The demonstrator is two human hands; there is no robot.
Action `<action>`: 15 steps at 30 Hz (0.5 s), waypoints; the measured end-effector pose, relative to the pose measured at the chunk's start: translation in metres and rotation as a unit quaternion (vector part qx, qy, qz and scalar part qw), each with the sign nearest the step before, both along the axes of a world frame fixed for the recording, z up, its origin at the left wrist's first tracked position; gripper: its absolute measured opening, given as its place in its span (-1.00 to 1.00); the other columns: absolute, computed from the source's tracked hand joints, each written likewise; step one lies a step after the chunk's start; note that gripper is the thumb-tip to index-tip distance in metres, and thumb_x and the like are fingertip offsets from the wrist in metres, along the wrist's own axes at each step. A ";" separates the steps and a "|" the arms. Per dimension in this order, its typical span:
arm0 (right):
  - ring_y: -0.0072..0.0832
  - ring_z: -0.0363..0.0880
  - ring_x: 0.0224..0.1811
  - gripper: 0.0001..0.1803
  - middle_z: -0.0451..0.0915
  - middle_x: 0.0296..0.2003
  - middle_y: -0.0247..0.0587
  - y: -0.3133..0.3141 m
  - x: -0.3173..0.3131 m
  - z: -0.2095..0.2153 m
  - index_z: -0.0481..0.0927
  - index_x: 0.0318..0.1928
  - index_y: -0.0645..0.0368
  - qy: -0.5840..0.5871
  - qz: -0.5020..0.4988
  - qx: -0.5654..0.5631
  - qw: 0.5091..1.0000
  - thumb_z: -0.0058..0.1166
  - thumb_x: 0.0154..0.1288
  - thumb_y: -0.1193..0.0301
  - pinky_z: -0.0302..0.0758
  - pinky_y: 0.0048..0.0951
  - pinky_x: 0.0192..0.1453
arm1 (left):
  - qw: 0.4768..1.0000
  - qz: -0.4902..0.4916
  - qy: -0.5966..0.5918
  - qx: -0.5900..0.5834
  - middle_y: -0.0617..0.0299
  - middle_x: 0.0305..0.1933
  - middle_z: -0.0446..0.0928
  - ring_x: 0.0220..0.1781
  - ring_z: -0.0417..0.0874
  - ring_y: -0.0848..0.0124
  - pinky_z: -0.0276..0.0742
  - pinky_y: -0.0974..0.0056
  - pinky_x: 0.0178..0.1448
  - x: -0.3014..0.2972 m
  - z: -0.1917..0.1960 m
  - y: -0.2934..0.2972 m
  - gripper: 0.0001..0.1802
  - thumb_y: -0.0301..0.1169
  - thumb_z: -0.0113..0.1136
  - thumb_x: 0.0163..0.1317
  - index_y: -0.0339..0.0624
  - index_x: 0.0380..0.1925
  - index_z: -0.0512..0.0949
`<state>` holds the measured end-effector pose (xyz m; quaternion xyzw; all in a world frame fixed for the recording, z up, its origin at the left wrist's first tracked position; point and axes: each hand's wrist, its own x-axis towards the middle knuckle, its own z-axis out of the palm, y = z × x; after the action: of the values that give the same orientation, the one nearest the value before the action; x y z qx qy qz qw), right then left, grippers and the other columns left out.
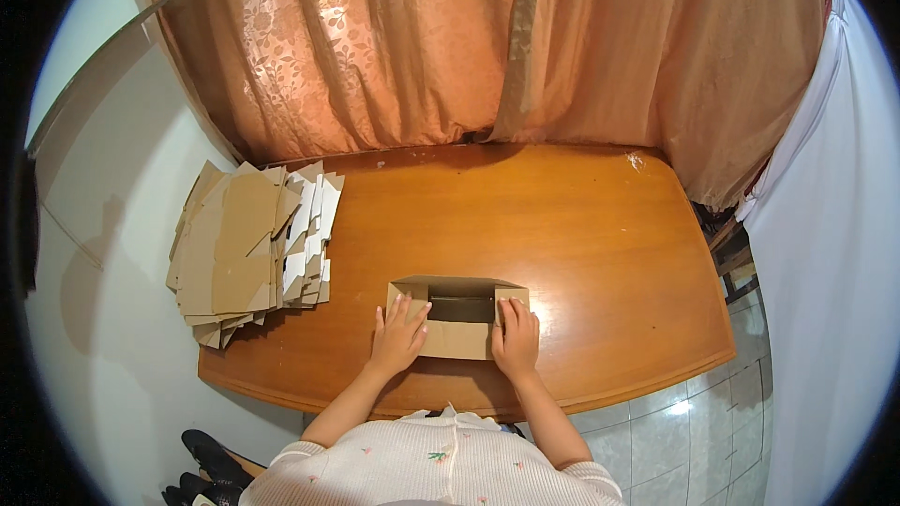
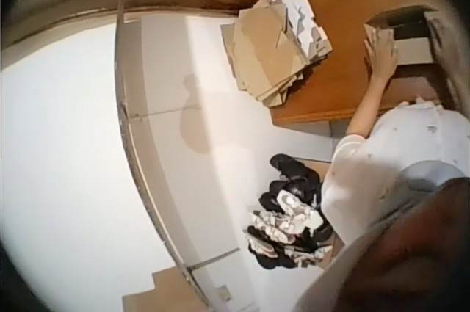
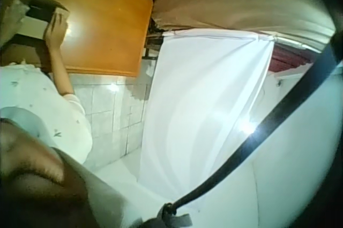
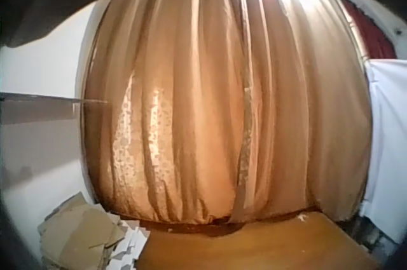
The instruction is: The person assembles flat cardboard pieces into small rectangular boxes on a wooden table. They fold the sides and tuck the flaps to form the box structure, then place the completed boxes onto a wall shelf. The process is repeated for multiple units.
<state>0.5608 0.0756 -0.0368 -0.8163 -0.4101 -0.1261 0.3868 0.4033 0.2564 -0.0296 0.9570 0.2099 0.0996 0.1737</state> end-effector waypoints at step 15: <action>0.01 0.00 0.38 -0.70 0.30 0.23 -0.14 0.009 -0.011 -0.002 0.65 -0.16 -0.14 -0.023 -0.002 -0.200 0.979 0.00 0.23 0.07 -0.25 0.50 0.27 | 0.999 0.025 -0.019 0.027 -0.13 0.39 0.10 0.43 0.07 -0.04 0.01 -0.16 0.39 0.001 -0.009 0.002 -0.40 -0.13 0.00 0.23 0.01 0.28 0.28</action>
<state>0.5502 0.0851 -0.0388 -0.8748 -0.4345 -0.0606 0.2057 0.4038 0.2585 -0.0385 0.9538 0.2275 0.1276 0.1493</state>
